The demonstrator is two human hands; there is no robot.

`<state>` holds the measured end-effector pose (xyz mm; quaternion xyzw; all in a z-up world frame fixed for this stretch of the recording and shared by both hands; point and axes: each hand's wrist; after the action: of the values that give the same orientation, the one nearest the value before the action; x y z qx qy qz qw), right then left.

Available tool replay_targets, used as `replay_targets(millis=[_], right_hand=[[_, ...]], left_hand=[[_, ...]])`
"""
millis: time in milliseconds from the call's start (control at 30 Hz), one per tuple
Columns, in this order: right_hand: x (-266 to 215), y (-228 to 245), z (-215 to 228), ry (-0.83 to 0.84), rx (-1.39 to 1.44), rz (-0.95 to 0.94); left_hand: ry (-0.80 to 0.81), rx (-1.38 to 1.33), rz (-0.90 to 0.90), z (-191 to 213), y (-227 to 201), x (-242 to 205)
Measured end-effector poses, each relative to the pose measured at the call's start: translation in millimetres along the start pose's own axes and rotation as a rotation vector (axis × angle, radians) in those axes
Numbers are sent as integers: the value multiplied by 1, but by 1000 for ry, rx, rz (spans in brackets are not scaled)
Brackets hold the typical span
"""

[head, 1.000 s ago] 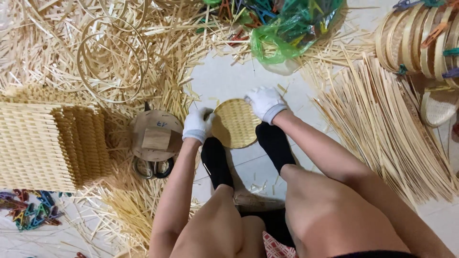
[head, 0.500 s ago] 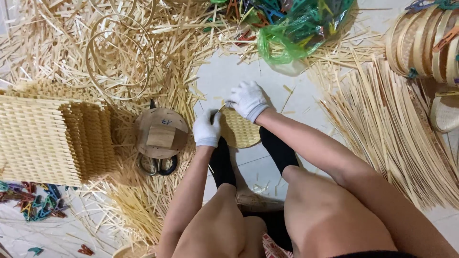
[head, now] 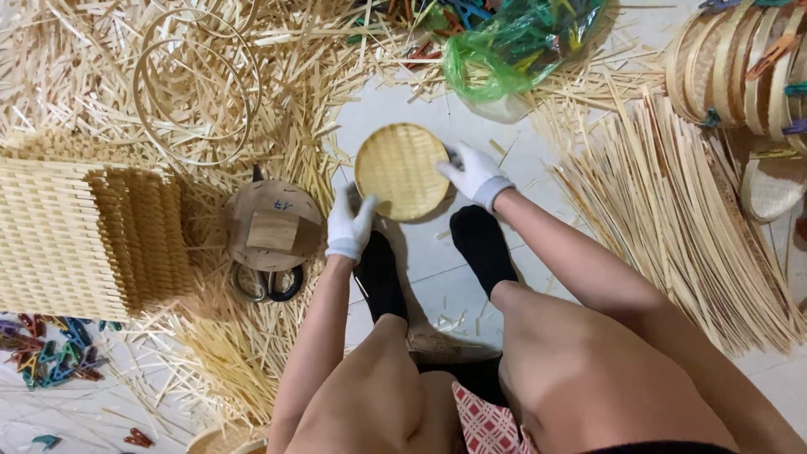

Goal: Assembling and finishing woven bamboo or wicker components for a larger product.

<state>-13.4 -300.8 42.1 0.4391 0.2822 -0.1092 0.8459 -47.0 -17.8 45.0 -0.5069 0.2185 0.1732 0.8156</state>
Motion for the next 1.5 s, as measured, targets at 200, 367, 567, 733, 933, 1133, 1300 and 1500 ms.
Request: replay_targets(millis=[200,367,567,733,933,1133,1300,1500], right_hand=[[-14,13,-15,44,-18,13],[-8,-8,-21,125,202,117],[-13,1,-13,202,302,90],[-17,14,-15,150,262,28],[-18,14,-11,107,159,9],[-28,8,9,182,-146,-21],[-31,-24,3,63,-190,355],[-18,-16,-6,63,-175,62]], left_hand=[[-66,-143,2,-28,10,-3],[-75,-169,56,-24,-4,-8],[-21,-79,28,-21,-16,-12],[-10,-63,2,-24,-17,-14],[-48,-66,-9,-20,-30,-20],[-24,177,-99,6,-13,-12],[-6,223,-136,6,1,8],[-21,285,-40,-2,-17,6]])
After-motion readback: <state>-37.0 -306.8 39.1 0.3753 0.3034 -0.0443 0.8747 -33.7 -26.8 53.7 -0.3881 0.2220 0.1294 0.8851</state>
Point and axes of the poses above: each hand's wrist, its own x-axis towards the middle knuckle, its own z-axis out of the back of the hand, y = z × x, and after that the axes turned 3 degrees about z, right-handed
